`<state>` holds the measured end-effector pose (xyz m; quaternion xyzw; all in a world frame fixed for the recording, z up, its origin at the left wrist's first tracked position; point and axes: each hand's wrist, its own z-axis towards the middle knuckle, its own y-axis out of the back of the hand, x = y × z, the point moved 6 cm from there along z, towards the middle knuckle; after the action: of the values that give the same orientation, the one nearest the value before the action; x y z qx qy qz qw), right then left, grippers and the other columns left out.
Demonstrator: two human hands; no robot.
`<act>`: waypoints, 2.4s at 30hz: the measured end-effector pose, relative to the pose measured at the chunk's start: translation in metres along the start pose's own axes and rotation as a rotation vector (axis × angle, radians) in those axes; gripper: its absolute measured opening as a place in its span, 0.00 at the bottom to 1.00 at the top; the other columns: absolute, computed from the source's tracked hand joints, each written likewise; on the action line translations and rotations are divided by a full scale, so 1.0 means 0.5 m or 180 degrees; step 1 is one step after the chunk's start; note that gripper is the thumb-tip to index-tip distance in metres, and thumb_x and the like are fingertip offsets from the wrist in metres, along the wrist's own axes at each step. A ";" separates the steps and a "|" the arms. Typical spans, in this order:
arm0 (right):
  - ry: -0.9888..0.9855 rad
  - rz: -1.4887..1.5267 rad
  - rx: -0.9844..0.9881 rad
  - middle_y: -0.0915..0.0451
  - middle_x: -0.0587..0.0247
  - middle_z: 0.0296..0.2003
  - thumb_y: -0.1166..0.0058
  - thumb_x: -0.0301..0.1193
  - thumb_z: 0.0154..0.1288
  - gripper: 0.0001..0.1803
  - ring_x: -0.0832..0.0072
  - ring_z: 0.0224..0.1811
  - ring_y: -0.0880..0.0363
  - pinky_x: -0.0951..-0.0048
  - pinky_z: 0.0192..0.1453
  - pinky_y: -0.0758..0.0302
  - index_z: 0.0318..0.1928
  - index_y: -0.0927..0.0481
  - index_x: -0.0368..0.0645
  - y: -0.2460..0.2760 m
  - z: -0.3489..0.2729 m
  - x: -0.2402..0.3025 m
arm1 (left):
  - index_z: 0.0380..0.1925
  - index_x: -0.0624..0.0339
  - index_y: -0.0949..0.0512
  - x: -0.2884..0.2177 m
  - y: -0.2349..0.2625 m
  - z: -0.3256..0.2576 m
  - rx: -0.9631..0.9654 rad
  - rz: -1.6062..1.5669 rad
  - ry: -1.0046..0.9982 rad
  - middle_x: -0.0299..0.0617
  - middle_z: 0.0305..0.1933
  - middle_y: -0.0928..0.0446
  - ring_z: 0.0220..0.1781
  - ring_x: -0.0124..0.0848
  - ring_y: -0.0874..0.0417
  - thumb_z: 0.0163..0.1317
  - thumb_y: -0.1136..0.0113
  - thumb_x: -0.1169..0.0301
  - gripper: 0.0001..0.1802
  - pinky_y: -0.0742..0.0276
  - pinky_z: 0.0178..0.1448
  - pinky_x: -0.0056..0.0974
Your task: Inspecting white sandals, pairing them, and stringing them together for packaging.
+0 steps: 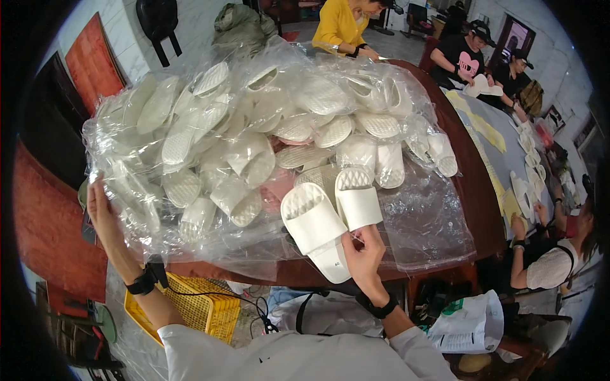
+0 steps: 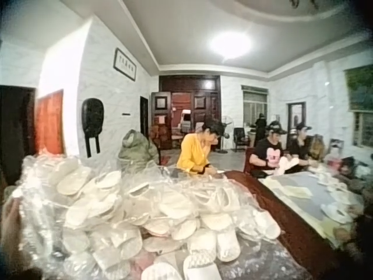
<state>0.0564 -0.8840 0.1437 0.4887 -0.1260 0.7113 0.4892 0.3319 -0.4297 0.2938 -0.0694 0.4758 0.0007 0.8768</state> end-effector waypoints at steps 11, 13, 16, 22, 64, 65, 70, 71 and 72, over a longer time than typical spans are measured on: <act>-0.0133 0.0010 0.1142 0.26 0.51 0.40 0.40 0.27 0.59 0.18 0.61 0.33 0.19 0.63 0.32 0.24 0.49 0.29 0.37 -0.056 0.019 0.012 | 0.56 0.62 0.27 0.035 0.033 0.017 -0.0014 -0.0475 0.0380 0.38 0.55 0.24 0.54 0.25 0.24 0.71 0.50 0.68 0.17 0.28 0.58 0.30; 0.0155 0.0026 0.1360 0.25 0.51 0.41 0.40 0.27 0.59 0.20 0.61 0.36 0.20 0.66 0.33 0.23 0.51 0.28 0.36 -0.033 0.013 0.018 | 0.53 0.60 0.25 0.068 -0.008 0.011 0.0504 -0.0123 0.0381 0.34 0.50 0.23 0.48 0.21 0.24 0.70 0.47 0.67 0.15 0.28 0.49 0.26; -0.0266 0.0407 0.1416 0.24 0.56 0.40 0.45 0.25 0.64 0.15 0.70 0.37 0.21 0.73 0.35 0.23 0.52 0.25 0.38 0.032 0.016 -0.009 | 0.42 0.54 0.22 0.012 -0.245 -0.085 0.0831 0.0781 0.0646 0.21 0.22 0.35 0.20 0.11 0.38 0.70 0.48 0.65 0.09 0.44 0.22 0.22; -0.1378 0.1341 0.1816 0.20 0.65 0.44 0.56 0.35 0.75 0.15 0.80 0.46 0.22 0.78 0.45 0.24 0.52 0.23 0.41 0.105 0.043 -0.021 | 0.43 0.58 0.20 0.058 -0.474 -0.173 0.2943 0.0233 0.0724 0.28 0.28 0.26 0.25 0.14 0.31 0.70 0.48 0.68 0.09 0.39 0.26 0.23; -0.1999 0.1155 0.1834 0.21 0.71 0.32 0.47 0.39 0.70 0.12 0.85 0.33 0.22 0.80 0.33 0.22 0.41 0.22 0.43 0.131 0.078 -0.082 | 0.31 0.57 0.23 0.143 -0.486 -0.199 0.2971 0.0336 0.1486 0.27 0.20 0.30 0.21 0.17 0.30 0.66 0.41 0.60 0.12 0.34 0.26 0.25; -0.2030 0.1175 0.1659 0.20 0.70 0.32 0.47 0.38 0.70 0.12 0.86 0.33 0.22 0.80 0.33 0.22 0.40 0.22 0.43 0.140 0.080 -0.077 | 0.31 0.57 0.23 0.145 -0.487 -0.200 0.2965 0.0343 0.1496 0.27 0.20 0.30 0.21 0.17 0.30 0.66 0.41 0.60 0.12 0.34 0.26 0.25; -0.2214 0.1272 0.1951 0.20 0.65 0.32 0.51 0.38 0.72 0.12 0.77 0.34 0.19 0.75 0.33 0.19 0.39 0.24 0.41 0.158 0.038 -0.076 | 0.36 0.57 0.24 0.126 -0.509 -0.200 0.2806 -0.0183 0.1733 0.26 0.22 0.32 0.21 0.17 0.33 0.68 0.43 0.59 0.13 0.34 0.27 0.25; -0.2217 0.1272 0.1947 0.20 0.65 0.32 0.51 0.38 0.72 0.12 0.77 0.34 0.19 0.75 0.33 0.19 0.39 0.24 0.41 0.165 0.037 -0.075 | 0.36 0.57 0.24 0.120 -0.515 -0.203 0.2810 -0.0183 0.1735 0.26 0.22 0.32 0.21 0.17 0.33 0.68 0.43 0.59 0.13 0.34 0.27 0.25; -0.2226 0.1251 0.1754 0.21 0.65 0.31 0.52 0.38 0.72 0.12 0.78 0.33 0.19 0.75 0.33 0.19 0.39 0.25 0.42 0.178 0.041 -0.072 | 0.36 0.58 0.24 0.115 -0.520 -0.207 0.2675 -0.0324 0.1836 0.29 0.25 0.29 0.24 0.18 0.29 0.66 0.41 0.59 0.14 0.31 0.29 0.26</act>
<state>-0.0030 -0.9618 0.1508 0.7767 -0.1797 0.5903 0.1264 0.2946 -0.7037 0.2217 0.2687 0.6536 -0.2525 0.6610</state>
